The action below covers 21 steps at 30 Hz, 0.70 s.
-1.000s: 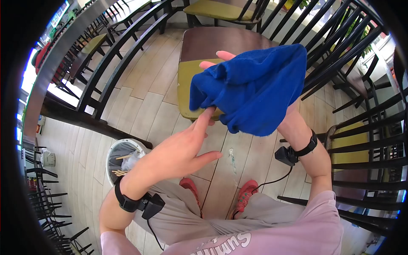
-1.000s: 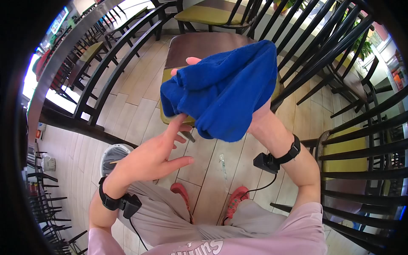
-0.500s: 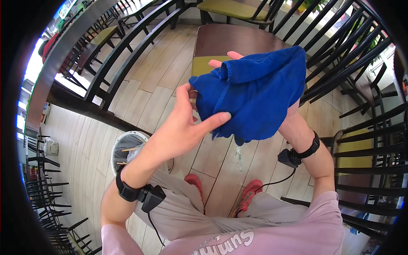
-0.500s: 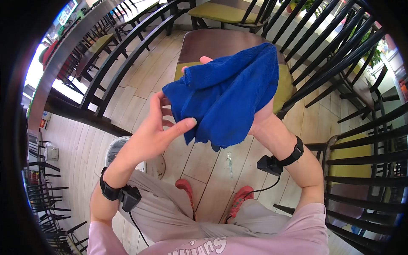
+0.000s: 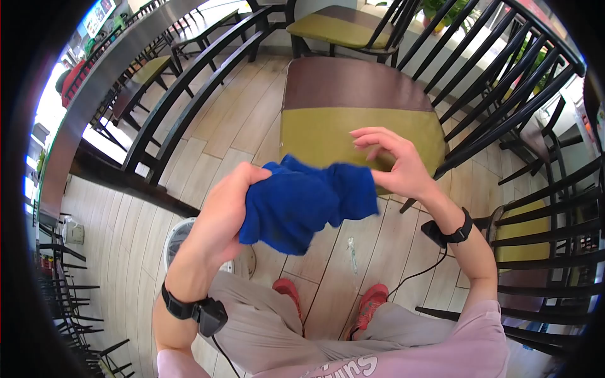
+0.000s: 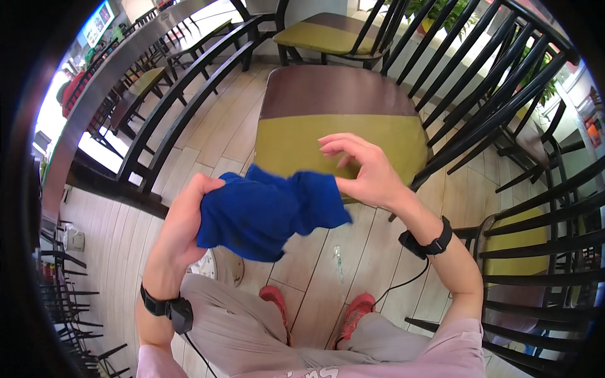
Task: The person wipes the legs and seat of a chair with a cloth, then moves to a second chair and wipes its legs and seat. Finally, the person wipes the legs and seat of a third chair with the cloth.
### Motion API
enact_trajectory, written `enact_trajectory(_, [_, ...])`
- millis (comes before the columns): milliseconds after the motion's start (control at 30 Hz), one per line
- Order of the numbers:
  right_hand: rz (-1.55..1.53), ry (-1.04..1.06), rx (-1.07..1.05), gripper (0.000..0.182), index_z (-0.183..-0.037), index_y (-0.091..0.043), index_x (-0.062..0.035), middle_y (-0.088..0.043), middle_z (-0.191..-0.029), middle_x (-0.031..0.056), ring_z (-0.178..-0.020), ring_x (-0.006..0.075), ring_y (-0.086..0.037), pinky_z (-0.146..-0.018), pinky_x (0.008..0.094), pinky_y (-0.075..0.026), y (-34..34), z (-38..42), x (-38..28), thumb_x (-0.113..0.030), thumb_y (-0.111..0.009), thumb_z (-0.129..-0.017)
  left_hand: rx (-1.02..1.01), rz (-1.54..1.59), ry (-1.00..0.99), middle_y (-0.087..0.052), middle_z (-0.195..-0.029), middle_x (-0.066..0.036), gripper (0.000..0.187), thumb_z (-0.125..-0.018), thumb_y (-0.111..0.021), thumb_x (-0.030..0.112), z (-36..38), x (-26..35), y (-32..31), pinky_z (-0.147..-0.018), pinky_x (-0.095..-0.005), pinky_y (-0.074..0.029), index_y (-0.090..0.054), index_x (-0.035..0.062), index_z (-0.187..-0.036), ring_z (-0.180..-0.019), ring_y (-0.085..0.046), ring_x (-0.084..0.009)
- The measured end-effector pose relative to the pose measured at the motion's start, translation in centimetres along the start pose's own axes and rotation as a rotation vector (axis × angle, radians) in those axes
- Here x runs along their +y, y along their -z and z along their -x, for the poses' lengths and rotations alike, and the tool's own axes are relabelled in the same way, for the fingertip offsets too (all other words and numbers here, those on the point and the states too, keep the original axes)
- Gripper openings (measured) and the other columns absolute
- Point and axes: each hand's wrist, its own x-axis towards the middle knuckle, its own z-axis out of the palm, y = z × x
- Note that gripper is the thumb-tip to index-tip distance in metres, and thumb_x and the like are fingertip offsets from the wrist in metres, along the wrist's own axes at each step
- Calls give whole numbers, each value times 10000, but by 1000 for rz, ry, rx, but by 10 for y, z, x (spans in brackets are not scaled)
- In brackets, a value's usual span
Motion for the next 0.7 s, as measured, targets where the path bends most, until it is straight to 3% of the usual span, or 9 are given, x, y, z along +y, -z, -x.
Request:
enact_trajectory(100, [883,269,-72,368,-1068,-672,-53,-649,-1274,99,-1233,300,-580,-998,445,-480,43,-2,8,-269,-821,-810,-32,3,-18,-728,-992,-105,290,-984,-538,235,4,-3,2,-846,-338,-577,-661,-20,-1050,-894,-712,-223])
enact_trajectory(167, [993,224,21,392,-1066,-678,-49,-650,-1234,106,-1220,305,-572,-988,464,-471,55,2,24,-363,-777,-853,-50,-46,-60,-723,-980,-91,300,-990,-537,249,0,-2,-2,-847,-336,-570,-663,-17,-1050,-904,-708,-208])
enact_trajectory(233, [1271,-415,41,442,-1117,-674,-53,-647,-1206,125,-1146,339,-601,-948,478,-499,52,6,33,-443,-697,-911,-19,-220,-110,-719,-987,-77,307,-997,-535,260,-7,-2,-9,-833,-323,-558,-667,-7,-1070,-908,-702,-184])
enact_trajectory(300, [1284,-533,30,470,-1073,-671,-30,-649,-1102,136,-1008,344,-648,-811,484,-558,49,3,40,-482,-576,-987,-50,-353,-65,-721,-953,-48,359,-1009,-562,324,-25,-8,-16,-806,-289,-534,-691,-11,-1015,-850,-685,-156])
enact_trajectory(400, [1303,-431,63,332,-1034,-628,-37,-634,-1059,138,-974,344,-670,-678,476,-591,62,-2,56,-354,-533,-1020,-278,-1344,89,-699,-793,-101,615,-969,-629,537,-46,-12,-20,-753,-278,-511,-714,-71,-986,-754,-640,-162])
enact_trajectory(500, [1249,-518,44,281,-1076,-618,-38,-624,-1086,146,-986,357,-669,-716,488,-586,80,-4,66,-299,-545,-1003,-262,-1521,125,-705,-804,-157,609,-955,-629,568,-61,-31,-19,-756,-330,-527,-728,-22,-1063,-788,-685,-222])
enact_trajectory(533, [1270,-554,46,269,-1094,-612,-35,-621,-1101,153,-994,363,-669,-741,495,-582,86,-1,67,-276,-548,-994,-273,-1445,-183,-732,-869,-182,563,-953,-624,579,-68,-52,-6,-777,-383,-536,-743,43,-1077,-854,-710,-324])
enact_trajectory(567, [1295,-586,47,261,-1111,-605,-31,-617,-1116,161,-1002,369,-669,-765,502,-578,93,1,68,-253,-551,-985,-264,-1533,-200,-743,-933,-203,542,-963,-614,576,-66,-54,-10,-801,-428,-536,-746,64,-1080,-914,-690,-409])
enact_trajectory(700, [1227,-771,41,330,-1231,-534,-27,-630,-1158,217,-1077,397,-658,-832,518,-562,109,18,72,-247,-543,-986,-356,-1509,-217,-723,-899,-228,610,-965,-577,616,-73,-71,-20,-778,-462,-539,-738,31,-1032,-902,-684,-425])
